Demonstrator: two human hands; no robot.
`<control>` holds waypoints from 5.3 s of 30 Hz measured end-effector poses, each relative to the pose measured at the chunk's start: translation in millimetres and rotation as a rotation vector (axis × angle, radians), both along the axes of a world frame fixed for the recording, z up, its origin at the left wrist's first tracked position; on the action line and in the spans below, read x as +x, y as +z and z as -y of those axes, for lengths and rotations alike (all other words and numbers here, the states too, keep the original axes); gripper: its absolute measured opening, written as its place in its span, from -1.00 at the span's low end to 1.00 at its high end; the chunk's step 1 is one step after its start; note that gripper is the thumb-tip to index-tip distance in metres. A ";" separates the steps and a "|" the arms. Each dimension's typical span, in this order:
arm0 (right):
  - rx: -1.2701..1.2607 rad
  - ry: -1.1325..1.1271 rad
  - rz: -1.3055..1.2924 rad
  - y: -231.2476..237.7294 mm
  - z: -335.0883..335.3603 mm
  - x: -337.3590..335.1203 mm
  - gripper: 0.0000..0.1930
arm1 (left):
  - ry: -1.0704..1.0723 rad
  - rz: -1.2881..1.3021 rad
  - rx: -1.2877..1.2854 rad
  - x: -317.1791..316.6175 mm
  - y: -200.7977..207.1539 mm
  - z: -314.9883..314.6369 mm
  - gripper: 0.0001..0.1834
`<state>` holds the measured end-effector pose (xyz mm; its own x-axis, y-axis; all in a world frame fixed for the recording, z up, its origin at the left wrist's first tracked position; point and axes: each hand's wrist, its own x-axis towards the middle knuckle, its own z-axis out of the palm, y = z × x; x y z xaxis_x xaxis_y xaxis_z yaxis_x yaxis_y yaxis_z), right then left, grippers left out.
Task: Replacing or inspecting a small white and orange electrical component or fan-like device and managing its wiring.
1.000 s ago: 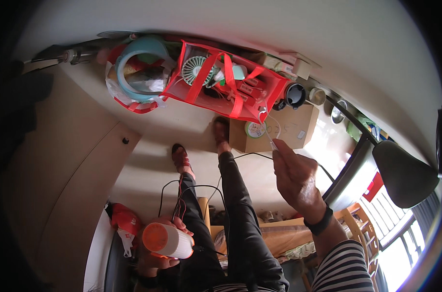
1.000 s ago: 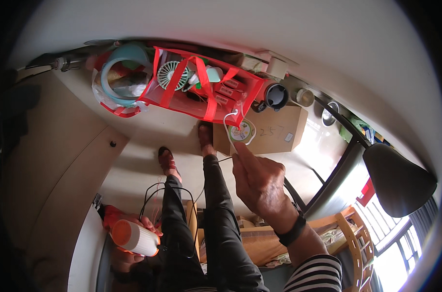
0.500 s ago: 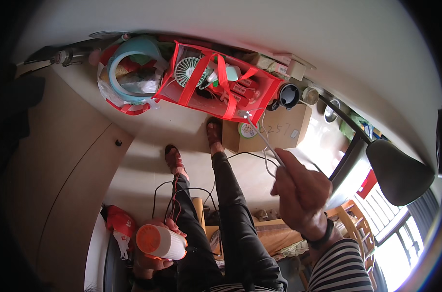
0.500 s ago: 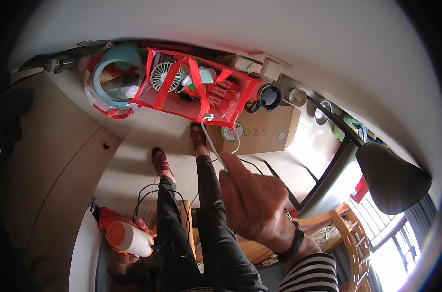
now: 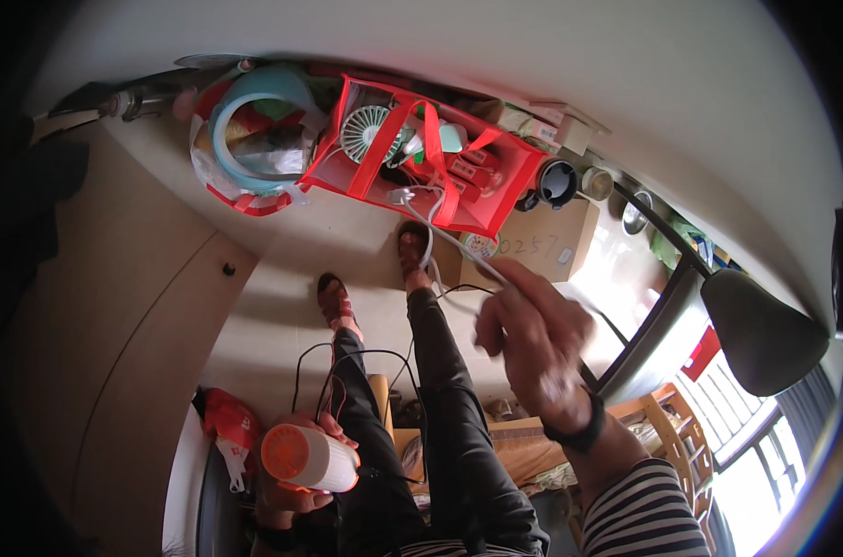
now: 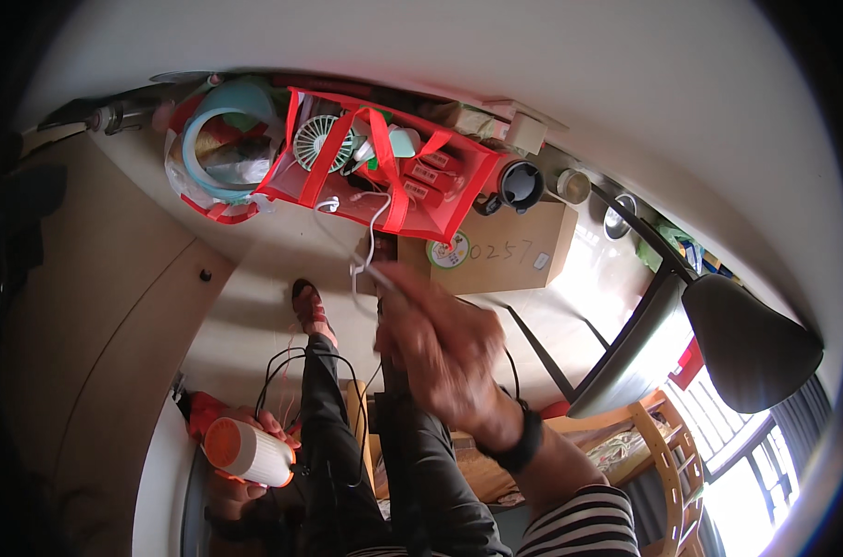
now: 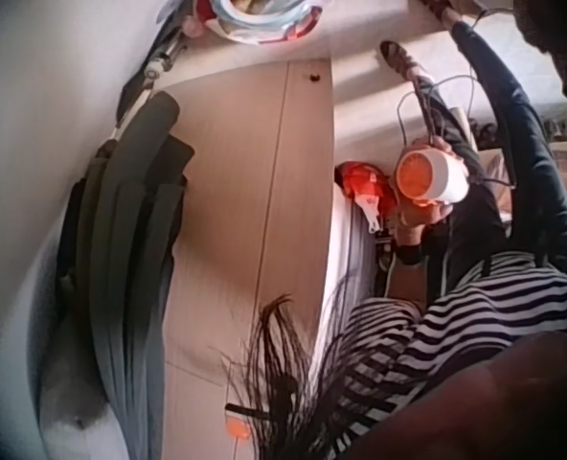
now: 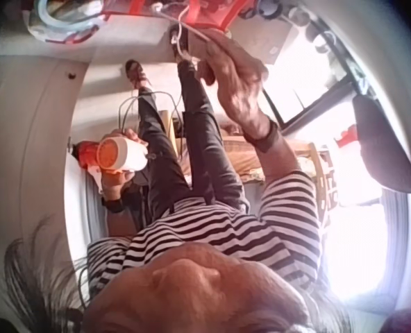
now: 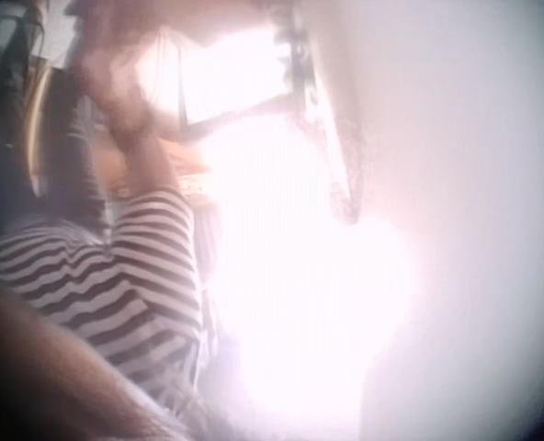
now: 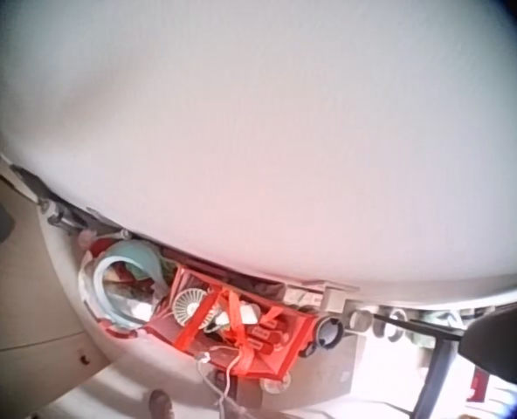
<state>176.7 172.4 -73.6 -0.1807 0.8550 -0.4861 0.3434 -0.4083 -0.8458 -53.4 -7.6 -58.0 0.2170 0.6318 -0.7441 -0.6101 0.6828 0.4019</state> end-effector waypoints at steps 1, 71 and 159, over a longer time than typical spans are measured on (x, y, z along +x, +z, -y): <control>0.026 -0.069 -0.032 -19.9 4.0 -1.3 -0.70 | -0.031 0.020 0.022 -0.5 -0.3 -0.9 -0.27; -0.315 -0.408 0.008 -139.8 16.5 71.2 -0.81 | 0.172 -0.111 -0.033 71.3 -20.2 -85.8 -0.39; 0.026 -0.970 -0.590 -188.6 -43.9 94.4 -0.82 | -0.123 -0.339 0.141 61.8 -43.2 -33.5 -0.22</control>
<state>271.1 216.3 -262.1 0.3683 0.7674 -0.5248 -0.5629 -0.2652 -0.7828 8.4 25.9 -101.2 0.0544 0.7176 -0.6944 -0.3438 0.6663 0.6616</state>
